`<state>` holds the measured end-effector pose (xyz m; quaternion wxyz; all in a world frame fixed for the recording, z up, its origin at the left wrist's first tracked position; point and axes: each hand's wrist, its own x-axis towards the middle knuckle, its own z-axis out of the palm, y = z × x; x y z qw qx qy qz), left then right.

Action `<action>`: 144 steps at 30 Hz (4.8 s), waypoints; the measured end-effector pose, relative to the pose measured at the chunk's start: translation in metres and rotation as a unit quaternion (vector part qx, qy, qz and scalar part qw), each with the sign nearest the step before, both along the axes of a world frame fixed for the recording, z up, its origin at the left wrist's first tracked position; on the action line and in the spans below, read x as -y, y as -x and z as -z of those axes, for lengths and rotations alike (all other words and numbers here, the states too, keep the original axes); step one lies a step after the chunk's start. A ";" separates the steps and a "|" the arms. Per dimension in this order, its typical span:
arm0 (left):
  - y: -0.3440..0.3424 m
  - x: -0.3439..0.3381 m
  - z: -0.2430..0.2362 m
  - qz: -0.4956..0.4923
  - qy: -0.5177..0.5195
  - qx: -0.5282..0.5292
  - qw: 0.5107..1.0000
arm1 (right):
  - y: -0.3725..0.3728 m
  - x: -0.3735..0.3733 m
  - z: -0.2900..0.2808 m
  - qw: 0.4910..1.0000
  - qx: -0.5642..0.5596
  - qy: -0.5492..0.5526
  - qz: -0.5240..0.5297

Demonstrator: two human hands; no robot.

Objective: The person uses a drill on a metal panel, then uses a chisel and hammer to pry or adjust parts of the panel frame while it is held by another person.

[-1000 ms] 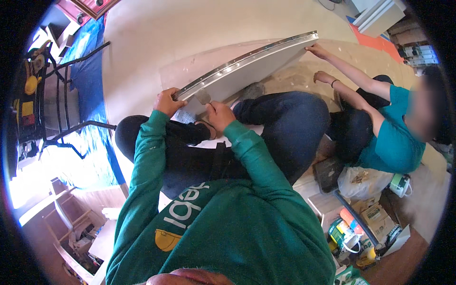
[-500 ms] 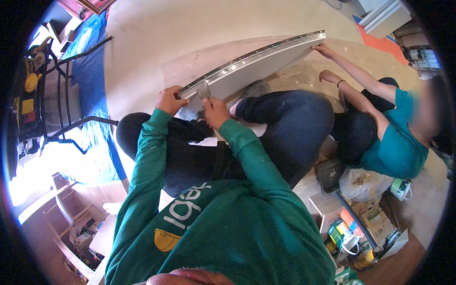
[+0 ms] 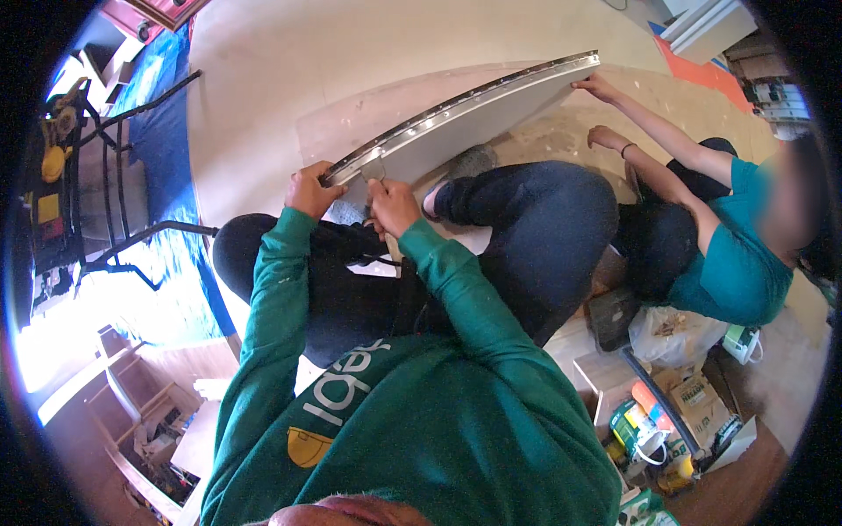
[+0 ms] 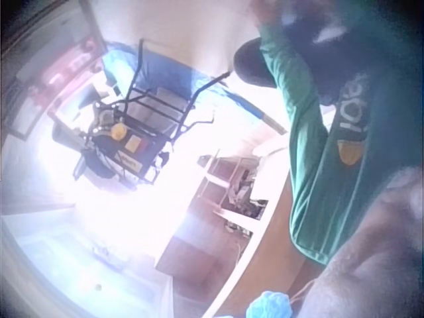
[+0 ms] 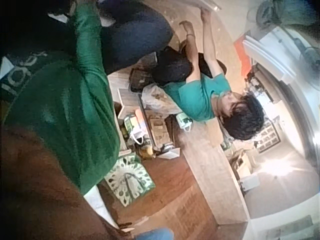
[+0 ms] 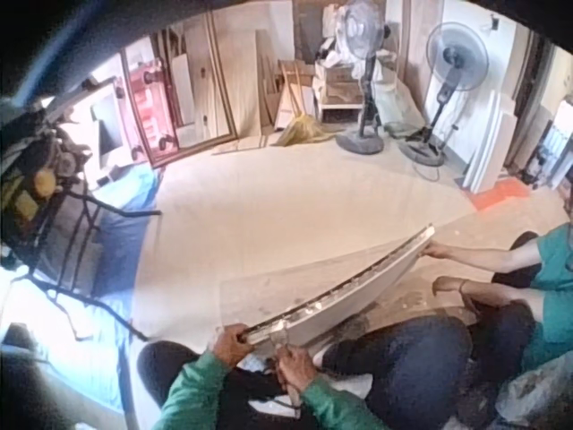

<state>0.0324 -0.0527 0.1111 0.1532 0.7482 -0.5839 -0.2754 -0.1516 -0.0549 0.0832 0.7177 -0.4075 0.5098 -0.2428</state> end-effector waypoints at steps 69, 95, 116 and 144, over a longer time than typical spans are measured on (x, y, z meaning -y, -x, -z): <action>-0.011 0.004 0.011 0.000 0.019 -0.092 0.996 | -0.005 0.002 0.043 0.948 -0.143 0.282 0.015; -0.006 0.005 0.003 -0.032 -0.017 -0.024 0.999 | -0.031 0.017 0.035 0.958 -0.175 0.226 0.002; -0.006 -0.018 0.015 -0.012 0.015 -0.136 0.990 | 0.007 -0.005 0.033 0.955 -0.169 0.244 -0.015; -0.010 -0.034 0.029 -0.026 0.071 -0.091 0.993 | 0.015 -0.008 0.045 0.944 -0.175 0.279 -0.029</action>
